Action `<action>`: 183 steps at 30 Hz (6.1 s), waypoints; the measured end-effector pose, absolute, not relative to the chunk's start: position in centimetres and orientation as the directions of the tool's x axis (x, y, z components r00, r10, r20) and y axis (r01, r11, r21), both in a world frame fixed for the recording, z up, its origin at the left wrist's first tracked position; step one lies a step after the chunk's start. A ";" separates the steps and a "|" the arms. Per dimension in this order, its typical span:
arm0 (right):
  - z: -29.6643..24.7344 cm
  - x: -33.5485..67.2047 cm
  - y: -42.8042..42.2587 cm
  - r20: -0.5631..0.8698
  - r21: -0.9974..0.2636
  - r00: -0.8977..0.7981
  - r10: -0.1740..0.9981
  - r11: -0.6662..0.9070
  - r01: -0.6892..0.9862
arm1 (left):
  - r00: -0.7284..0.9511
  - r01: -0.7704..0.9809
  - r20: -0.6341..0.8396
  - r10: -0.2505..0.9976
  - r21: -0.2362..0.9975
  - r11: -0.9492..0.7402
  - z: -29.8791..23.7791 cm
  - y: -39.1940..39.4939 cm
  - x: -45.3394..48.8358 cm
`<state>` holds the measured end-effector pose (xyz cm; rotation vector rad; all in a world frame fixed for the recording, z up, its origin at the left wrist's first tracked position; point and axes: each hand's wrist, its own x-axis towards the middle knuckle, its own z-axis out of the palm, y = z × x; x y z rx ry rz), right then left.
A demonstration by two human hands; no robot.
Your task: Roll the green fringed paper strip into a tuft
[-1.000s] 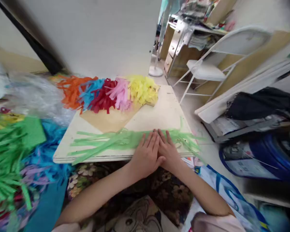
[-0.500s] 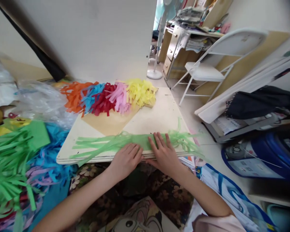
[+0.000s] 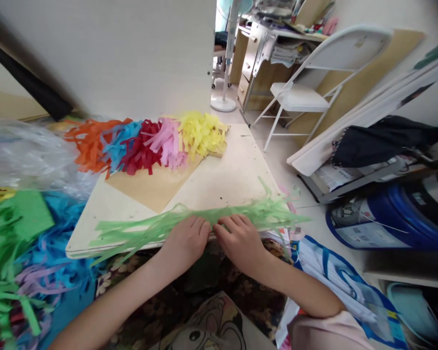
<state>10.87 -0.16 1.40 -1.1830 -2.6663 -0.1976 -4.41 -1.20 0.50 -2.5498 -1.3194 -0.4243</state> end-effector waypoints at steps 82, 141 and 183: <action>-0.3 10.4 -0.4 0.258 0.221 -0.451 0.855 0.402 0.889 | 0.524 0.847 0.310 0.794 -0.084 -0.526 -0.8 -0.9 -2.6; 1.8 13.8 0.9 0.142 0.116 -0.357 0.923 0.342 0.932 | 0.279 0.959 0.362 0.890 -0.157 -0.236 1.6 -1.0 -2.5; -0.7 13.7 -2.9 0.449 -0.002 -0.290 0.845 0.326 0.946 | 0.276 0.955 0.572 0.772 -0.072 -0.288 0.2 -3.1 -2.0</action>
